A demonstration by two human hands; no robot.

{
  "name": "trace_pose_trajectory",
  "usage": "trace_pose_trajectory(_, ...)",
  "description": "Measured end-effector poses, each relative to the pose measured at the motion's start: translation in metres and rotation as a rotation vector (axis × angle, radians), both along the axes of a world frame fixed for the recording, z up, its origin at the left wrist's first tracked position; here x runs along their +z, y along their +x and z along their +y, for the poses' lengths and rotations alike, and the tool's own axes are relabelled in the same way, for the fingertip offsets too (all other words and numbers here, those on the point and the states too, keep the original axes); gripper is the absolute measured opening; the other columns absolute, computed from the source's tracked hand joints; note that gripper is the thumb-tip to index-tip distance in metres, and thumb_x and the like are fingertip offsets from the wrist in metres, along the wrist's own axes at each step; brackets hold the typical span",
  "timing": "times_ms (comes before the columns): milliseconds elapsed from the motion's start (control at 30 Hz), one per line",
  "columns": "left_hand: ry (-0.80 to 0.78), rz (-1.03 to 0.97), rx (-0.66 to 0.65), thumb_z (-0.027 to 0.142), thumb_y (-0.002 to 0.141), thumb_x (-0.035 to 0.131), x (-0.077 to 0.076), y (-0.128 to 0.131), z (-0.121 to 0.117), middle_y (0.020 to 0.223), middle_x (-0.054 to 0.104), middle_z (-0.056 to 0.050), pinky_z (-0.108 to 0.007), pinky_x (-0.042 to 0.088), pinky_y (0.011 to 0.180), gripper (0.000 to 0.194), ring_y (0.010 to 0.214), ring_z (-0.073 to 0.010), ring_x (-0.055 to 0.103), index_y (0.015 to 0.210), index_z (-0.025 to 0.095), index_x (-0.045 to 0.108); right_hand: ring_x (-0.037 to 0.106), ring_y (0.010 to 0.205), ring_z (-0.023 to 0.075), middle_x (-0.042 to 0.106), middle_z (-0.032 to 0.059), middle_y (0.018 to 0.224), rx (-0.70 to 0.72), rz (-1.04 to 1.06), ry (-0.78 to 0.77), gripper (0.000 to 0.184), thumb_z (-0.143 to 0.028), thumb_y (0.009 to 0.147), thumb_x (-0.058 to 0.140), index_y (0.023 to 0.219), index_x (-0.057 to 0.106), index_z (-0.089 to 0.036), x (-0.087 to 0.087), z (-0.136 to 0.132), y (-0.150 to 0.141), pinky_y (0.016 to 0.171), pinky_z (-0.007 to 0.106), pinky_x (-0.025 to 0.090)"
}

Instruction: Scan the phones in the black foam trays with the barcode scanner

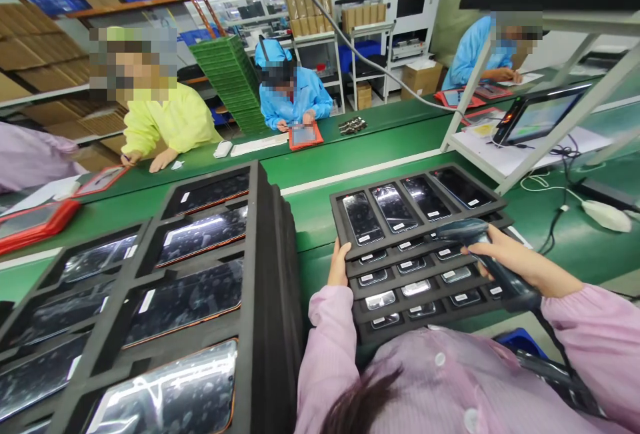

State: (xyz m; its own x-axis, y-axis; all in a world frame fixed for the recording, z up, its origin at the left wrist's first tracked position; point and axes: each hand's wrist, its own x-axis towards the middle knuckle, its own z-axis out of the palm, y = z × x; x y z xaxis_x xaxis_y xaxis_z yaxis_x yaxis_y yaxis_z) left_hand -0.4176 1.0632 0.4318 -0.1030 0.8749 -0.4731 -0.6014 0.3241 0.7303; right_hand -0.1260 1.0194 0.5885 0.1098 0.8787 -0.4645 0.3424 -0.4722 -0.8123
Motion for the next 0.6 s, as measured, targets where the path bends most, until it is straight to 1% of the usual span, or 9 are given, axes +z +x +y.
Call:
trace_pose_trajectory(67,0.020,-0.002,-0.024,0.027,0.066,0.069,0.001,-0.001,0.000,0.092,0.073,-0.001,-0.032,0.057,0.075,0.061,0.079,-0.0195,0.070,0.126,0.024,0.056,0.052,0.043,0.0108,0.063,-0.0015,0.078,-0.014,-0.016,0.008,0.040,-0.027,0.068,0.063,0.099,0.038,-0.023,0.003,0.003,0.014,0.039,0.024,0.041)
trace_pose_trajectory(133,0.006,0.007,-0.010,0.025,0.069,0.067,0.006,0.000,-0.002,0.090,0.073,-0.001,-0.031,0.056,0.074,0.058,0.078,-0.0194,0.070,0.126,0.024,0.056,0.052,0.042,0.0109,0.060,-0.0033,0.075,-0.017,-0.023,0.004,0.038,-0.025,0.069,0.062,0.097,0.037,-0.024,0.002,0.007,0.022,0.039,0.023,0.042)
trace_pose_trajectory(233,-0.045,0.025,0.024,0.022,0.074,0.061,0.016,0.003,-0.004,0.090,0.073,-0.002,-0.032,0.056,0.072,0.054,0.076,-0.0197,0.069,0.128,0.023,0.055,0.051,0.040,0.0114,0.059,-0.0046,0.070,-0.012,-0.029,-0.029,0.035,-0.022,0.070,0.060,0.096,0.037,-0.024,-0.006,0.012,0.026,0.037,0.023,0.041)
trace_pose_trajectory(333,-0.066,0.046,0.035,0.020,0.077,0.058,0.024,0.006,-0.006,0.091,0.074,-0.003,-0.033,0.056,0.072,0.050,0.076,-0.0207,0.069,0.127,0.022,0.056,0.051,0.038,0.0128,0.059,-0.0047,0.067,-0.004,-0.025,-0.075,0.034,-0.020,0.070,0.060,0.096,0.038,-0.024,-0.017,0.018,0.027,0.037,0.026,0.044)
trace_pose_trajectory(467,-0.120,0.050,0.056,0.020,0.078,0.057,0.028,0.006,-0.006,0.086,0.074,-0.001,-0.033,0.057,0.072,0.044,0.076,-0.0209,0.070,0.121,0.023,0.059,0.052,0.039,0.0142,0.059,-0.0053,0.066,0.000,0.003,-0.097,0.042,-0.020,0.070,0.062,0.106,0.040,-0.024,-0.025,0.022,0.038,0.037,0.027,0.045)
trace_pose_trajectory(533,-0.142,0.047,0.073,0.020,0.077,0.057,0.027,0.005,-0.005,0.084,0.074,0.000,-0.033,0.057,0.072,0.042,0.076,-0.0206,0.071,0.119,0.023,0.060,0.052,0.039,0.0148,0.061,-0.0047,0.066,-0.008,0.011,-0.088,0.049,-0.021,0.068,0.064,0.110,0.040,-0.024,-0.023,0.023,0.052,0.036,0.027,0.044)
trace_pose_trajectory(600,-0.146,0.044,0.076,0.019,0.075,0.060,0.026,0.004,-0.005,0.085,0.074,0.000,-0.032,0.058,0.071,0.042,0.077,-0.0210,0.072,0.116,0.024,0.061,0.053,0.041,0.0145,0.063,-0.0031,0.070,-0.026,0.010,-0.056,0.052,-0.024,0.067,0.067,0.112,0.040,-0.023,-0.017,0.023,0.071,0.037,0.026,0.044)
